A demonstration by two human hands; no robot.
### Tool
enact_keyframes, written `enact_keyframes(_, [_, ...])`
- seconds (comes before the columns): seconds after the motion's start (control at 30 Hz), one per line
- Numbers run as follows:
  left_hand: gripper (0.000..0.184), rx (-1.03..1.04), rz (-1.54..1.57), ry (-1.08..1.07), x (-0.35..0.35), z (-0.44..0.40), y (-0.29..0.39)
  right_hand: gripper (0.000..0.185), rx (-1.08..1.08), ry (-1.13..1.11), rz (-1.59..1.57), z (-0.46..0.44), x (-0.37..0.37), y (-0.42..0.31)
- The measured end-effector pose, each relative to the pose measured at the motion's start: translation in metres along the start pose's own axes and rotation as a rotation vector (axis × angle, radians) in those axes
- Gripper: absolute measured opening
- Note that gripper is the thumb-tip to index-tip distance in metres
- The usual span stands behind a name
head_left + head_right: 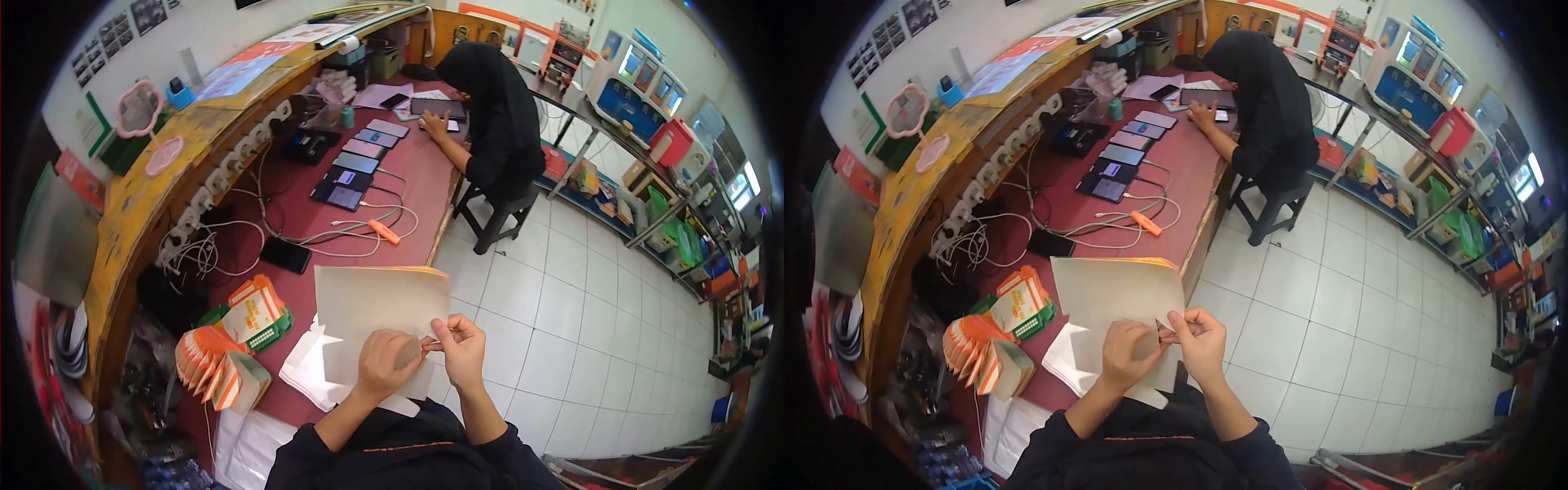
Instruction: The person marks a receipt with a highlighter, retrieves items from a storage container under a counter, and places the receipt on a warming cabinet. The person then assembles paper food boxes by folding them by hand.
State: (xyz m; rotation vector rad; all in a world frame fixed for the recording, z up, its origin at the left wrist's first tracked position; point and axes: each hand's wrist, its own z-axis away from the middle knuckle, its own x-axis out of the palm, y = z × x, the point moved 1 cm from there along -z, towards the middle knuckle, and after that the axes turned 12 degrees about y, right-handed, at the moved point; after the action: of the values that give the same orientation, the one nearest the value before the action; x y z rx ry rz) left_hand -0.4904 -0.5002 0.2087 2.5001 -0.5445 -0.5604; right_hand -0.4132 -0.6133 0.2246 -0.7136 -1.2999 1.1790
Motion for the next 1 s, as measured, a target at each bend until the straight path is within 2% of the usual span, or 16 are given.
enact_keyframes(0.1, [0.021,0.091,-0.045,0.034,-0.019,0.000,-0.002,0.012,-0.046,-0.014,-0.027,0.009,0.001,0.002])
enact_keyframes(0.13, [0.021,0.094,-0.054,0.034,-0.026,-0.001,0.002,0.010,-0.347,-0.023,0.177,0.013,0.003,0.000])
enact_keyframes(0.17, [0.017,-0.268,0.104,0.017,-0.034,-0.002,0.006,0.007,-0.649,-0.028,0.381,0.018,0.005,-0.003])
enact_keyframes(0.2, [0.014,-0.630,0.265,0.000,-0.040,-0.001,0.008,0.007,-0.648,-0.029,0.376,0.023,0.009,-0.004])
enact_keyframes(0.27, [0.014,-0.674,0.358,0.023,-0.047,0.003,0.008,0.005,-0.951,-0.169,0.560,0.034,0.021,-0.012])
enact_keyframes(0.33, [0.013,-0.906,0.577,0.031,-0.053,0.007,0.011,0.009,-0.878,-0.200,0.613,0.041,0.025,-0.013])
enact_keyframes(0.37, [0.013,-0.905,0.618,0.016,-0.055,0.009,0.011,0.010,-0.792,-0.225,0.567,0.041,0.025,-0.012])
enact_keyframes(0.5, [0.014,-0.814,0.565,-0.049,-0.069,0.009,0.013,0.012,-0.610,-0.298,0.505,0.052,0.033,-0.019])
enact_keyframes(0.63, [0.014,-0.760,0.581,0.013,-0.075,0.011,0.006,0.011,-0.658,-0.282,0.504,0.062,0.047,-0.019])
enact_keyframes(0.8, [0.014,-0.692,0.518,0.111,-0.083,0.014,-0.006,0.012,-0.691,-0.410,0.487,0.055,0.058,-0.014])
enact_keyframes(0.93, [0.013,-0.608,0.417,0.057,-0.081,0.010,-0.009,0.012,-0.702,-0.462,0.520,0.038,0.062,-0.016])
enact_keyframes(1.0, [0.013,-0.618,0.389,0.067,-0.078,0.010,-0.011,0.012,-0.655,-0.572,0.638,0.028,0.064,-0.020])
